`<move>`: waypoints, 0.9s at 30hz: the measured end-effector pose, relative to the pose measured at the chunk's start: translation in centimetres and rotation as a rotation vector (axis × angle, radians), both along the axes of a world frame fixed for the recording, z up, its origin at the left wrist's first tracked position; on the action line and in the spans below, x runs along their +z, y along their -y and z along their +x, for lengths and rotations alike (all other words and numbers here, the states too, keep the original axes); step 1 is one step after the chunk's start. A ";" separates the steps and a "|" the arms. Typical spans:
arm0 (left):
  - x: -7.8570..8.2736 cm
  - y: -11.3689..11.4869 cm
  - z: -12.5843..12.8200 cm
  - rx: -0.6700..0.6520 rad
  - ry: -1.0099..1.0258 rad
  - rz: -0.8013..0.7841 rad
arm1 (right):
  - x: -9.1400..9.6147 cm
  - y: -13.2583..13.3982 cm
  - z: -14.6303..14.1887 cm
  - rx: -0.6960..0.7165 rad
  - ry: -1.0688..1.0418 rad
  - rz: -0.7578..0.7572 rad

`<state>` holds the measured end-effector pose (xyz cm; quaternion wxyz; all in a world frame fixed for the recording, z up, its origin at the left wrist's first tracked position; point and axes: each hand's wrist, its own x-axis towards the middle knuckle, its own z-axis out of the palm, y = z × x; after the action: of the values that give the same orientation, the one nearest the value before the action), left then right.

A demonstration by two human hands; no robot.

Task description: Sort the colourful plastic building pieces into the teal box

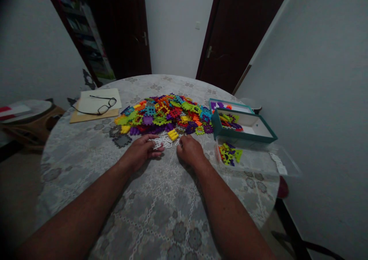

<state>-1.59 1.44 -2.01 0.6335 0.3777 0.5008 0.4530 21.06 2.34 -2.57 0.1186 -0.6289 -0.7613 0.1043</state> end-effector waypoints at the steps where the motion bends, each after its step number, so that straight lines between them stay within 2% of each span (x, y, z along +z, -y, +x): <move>1: 0.1 0.1 0.0 -0.011 0.002 -0.006 | 0.1 0.1 -0.1 0.004 -0.001 -0.002; 9: -0.2 0.2 0.0 -0.061 0.056 -0.042 | 0.5 1.0 -0.8 0.041 0.075 0.036; 17: 0.2 0.5 0.0 -0.097 0.175 -0.078 | 0.2 0.4 -0.7 0.013 0.098 0.008; 22: 0.3 0.6 0.0 -0.087 0.189 -0.084 | -0.4 0.2 0.0 0.033 -0.017 0.011; 27: 0.3 0.6 -0.1 -0.107 0.188 -0.072 | -0.3 0.4 0.1 0.067 -0.026 -0.005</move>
<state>-1.64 0.84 -1.76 0.7141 0.3366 0.4344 0.4336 21.19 1.89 -2.89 0.1233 -0.6021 -0.7799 0.1182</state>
